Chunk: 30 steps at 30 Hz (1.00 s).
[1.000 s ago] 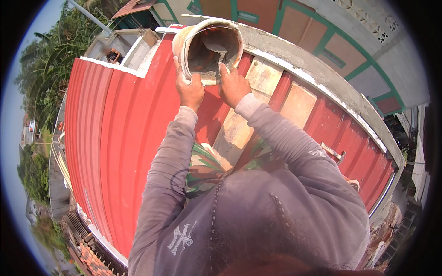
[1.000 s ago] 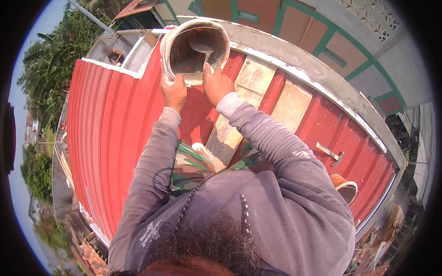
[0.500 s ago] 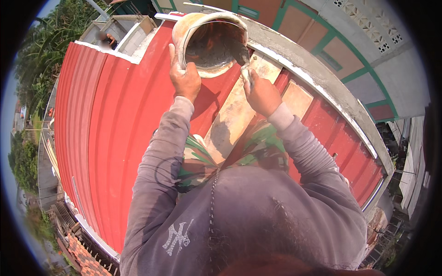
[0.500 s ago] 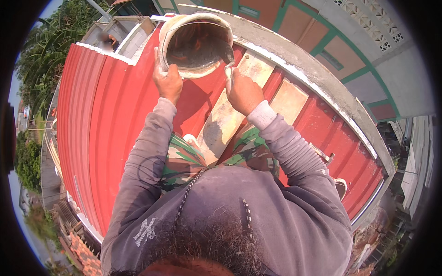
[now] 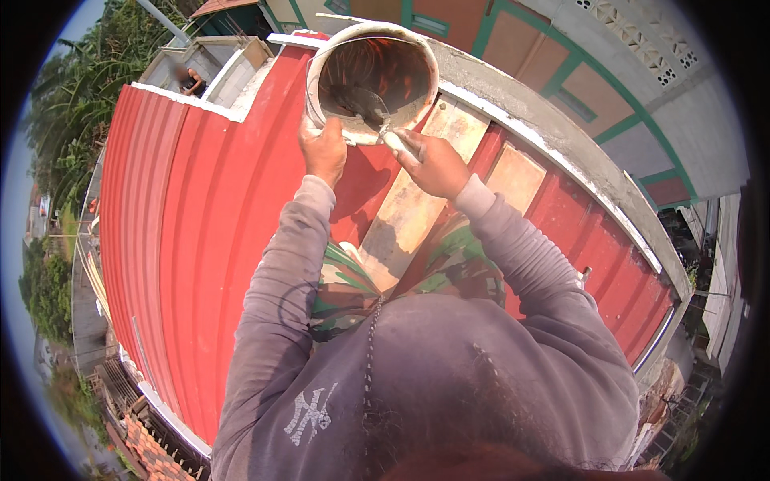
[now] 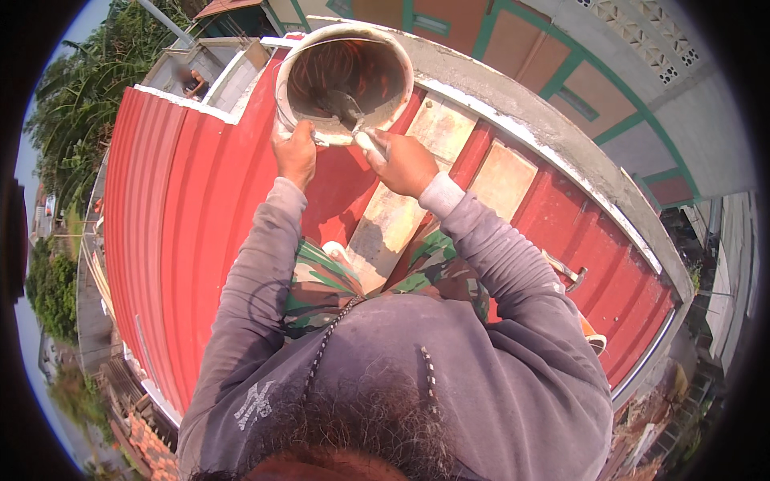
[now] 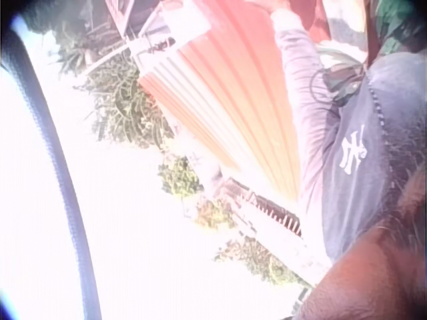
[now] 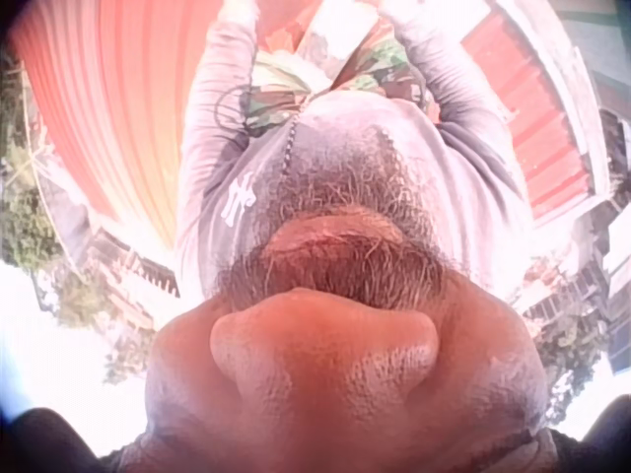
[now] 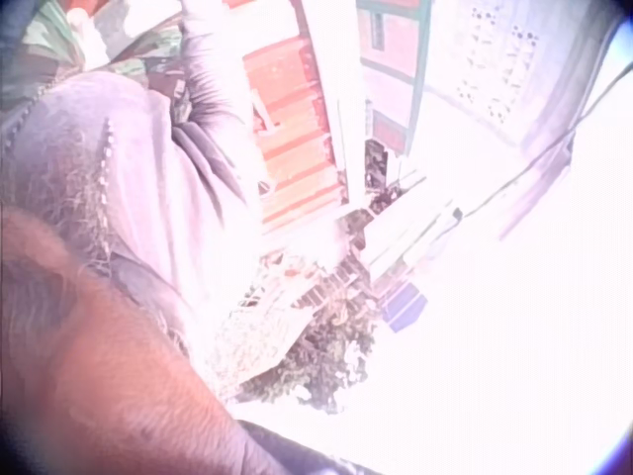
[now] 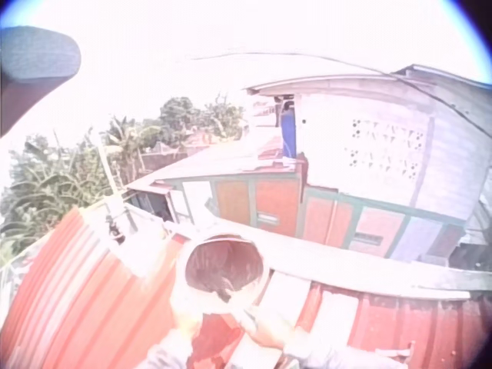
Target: The person applies cement to the edge of a roof using a trowel, taking cement from a bucket and smoothing it along a metal trim.
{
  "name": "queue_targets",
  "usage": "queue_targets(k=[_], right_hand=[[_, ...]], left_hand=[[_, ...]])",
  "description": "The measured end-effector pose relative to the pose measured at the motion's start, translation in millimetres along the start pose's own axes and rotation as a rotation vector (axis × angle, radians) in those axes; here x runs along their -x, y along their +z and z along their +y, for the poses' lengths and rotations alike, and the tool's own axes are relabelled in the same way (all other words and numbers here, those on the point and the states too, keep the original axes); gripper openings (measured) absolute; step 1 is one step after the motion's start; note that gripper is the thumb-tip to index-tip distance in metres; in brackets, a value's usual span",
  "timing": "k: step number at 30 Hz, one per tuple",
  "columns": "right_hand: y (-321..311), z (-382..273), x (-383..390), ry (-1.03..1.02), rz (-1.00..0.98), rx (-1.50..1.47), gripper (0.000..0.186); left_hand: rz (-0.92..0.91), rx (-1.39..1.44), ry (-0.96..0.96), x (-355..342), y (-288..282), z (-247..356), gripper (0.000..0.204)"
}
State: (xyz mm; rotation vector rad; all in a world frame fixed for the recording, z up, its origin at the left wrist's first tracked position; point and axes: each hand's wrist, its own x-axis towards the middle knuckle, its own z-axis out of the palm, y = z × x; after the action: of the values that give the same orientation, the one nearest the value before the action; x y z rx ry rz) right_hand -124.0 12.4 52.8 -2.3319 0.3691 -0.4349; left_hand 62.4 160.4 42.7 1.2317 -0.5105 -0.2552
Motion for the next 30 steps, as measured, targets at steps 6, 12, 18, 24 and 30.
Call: queue_targets(k=[6, 12, 18, 24, 30], right_hand=[[-33.7, -28.6, 3.3, -0.053, -0.002, 0.043, 0.046], [-42.8, -58.3, 15.6, 0.017, -0.068, -0.458, 0.040], [-51.2, -24.0, -33.6, 0.013, -0.182, 0.083, 0.043], [-68.1, -88.0, -36.4, 0.293, -0.233, -0.673, 0.042], [-50.0, -29.2, -70.9, 0.184, -0.236, -0.289, 0.041]], left_hand=[[0.058, 0.039, 0.000, -1.4, -9.0, -0.5, 0.035], [0.085, 0.012, 0.011, -6.8, -17.4, 3.4, 0.038], [0.013, 0.060, 0.099, -5.4, -13.1, 4.1, 0.044], [-0.052, -0.133, 0.069, -6.5, -24.7, 12.4, 0.044], [-0.076, -0.096, 0.177, -5.1, -6.5, 10.6, 0.053]])
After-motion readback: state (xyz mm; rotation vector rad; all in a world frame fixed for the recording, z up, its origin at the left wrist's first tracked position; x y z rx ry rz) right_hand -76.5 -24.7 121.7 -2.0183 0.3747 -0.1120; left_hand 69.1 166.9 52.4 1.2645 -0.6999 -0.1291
